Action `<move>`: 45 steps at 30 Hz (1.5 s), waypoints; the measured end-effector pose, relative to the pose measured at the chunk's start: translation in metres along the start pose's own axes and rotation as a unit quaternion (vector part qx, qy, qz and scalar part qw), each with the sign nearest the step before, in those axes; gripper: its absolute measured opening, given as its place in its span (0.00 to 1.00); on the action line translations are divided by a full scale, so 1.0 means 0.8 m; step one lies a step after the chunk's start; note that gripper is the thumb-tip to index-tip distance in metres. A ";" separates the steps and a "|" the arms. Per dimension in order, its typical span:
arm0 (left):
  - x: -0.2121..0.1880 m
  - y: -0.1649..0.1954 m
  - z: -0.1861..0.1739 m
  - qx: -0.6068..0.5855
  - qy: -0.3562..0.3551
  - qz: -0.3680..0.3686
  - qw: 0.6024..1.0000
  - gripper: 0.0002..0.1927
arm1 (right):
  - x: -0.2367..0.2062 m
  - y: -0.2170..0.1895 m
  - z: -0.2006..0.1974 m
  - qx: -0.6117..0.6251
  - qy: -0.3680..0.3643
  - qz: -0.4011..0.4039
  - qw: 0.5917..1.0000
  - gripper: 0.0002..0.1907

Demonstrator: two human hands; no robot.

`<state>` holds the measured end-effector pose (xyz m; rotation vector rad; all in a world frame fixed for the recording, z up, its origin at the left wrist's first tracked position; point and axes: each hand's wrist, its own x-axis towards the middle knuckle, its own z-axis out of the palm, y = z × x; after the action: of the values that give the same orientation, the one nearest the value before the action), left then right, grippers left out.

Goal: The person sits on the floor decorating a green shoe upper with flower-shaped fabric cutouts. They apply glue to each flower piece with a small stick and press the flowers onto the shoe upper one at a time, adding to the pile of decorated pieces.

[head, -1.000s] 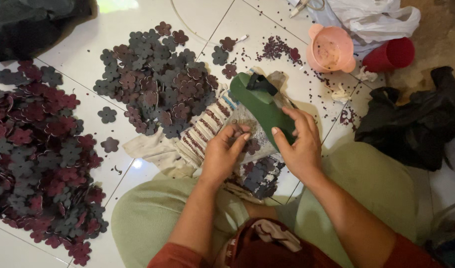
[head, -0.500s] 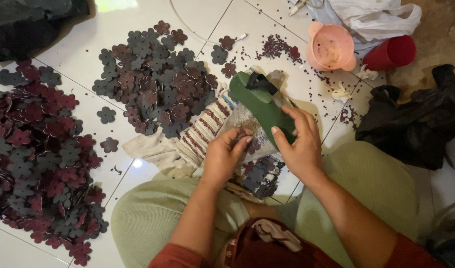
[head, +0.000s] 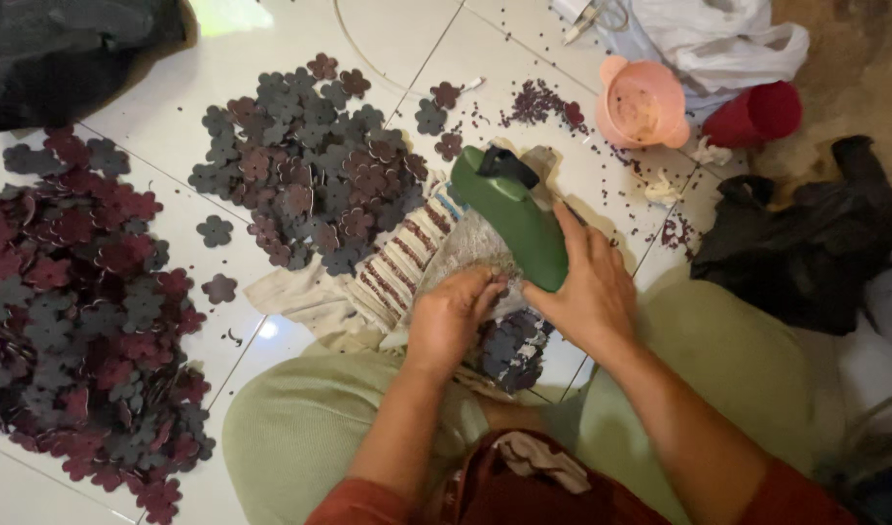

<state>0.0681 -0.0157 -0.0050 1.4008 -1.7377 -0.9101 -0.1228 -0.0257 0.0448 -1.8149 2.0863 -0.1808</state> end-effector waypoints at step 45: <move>0.023 -0.009 0.078 0.018 -0.002 0.062 0.998 0.09 | -0.084 0.158 -0.058 0.142 0.033 -0.002 0.989 0.52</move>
<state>0.0148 -0.0296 -0.0401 1.2985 -1.8318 -0.8184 -0.2502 0.0536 0.0585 -1.6622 1.9818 -0.5182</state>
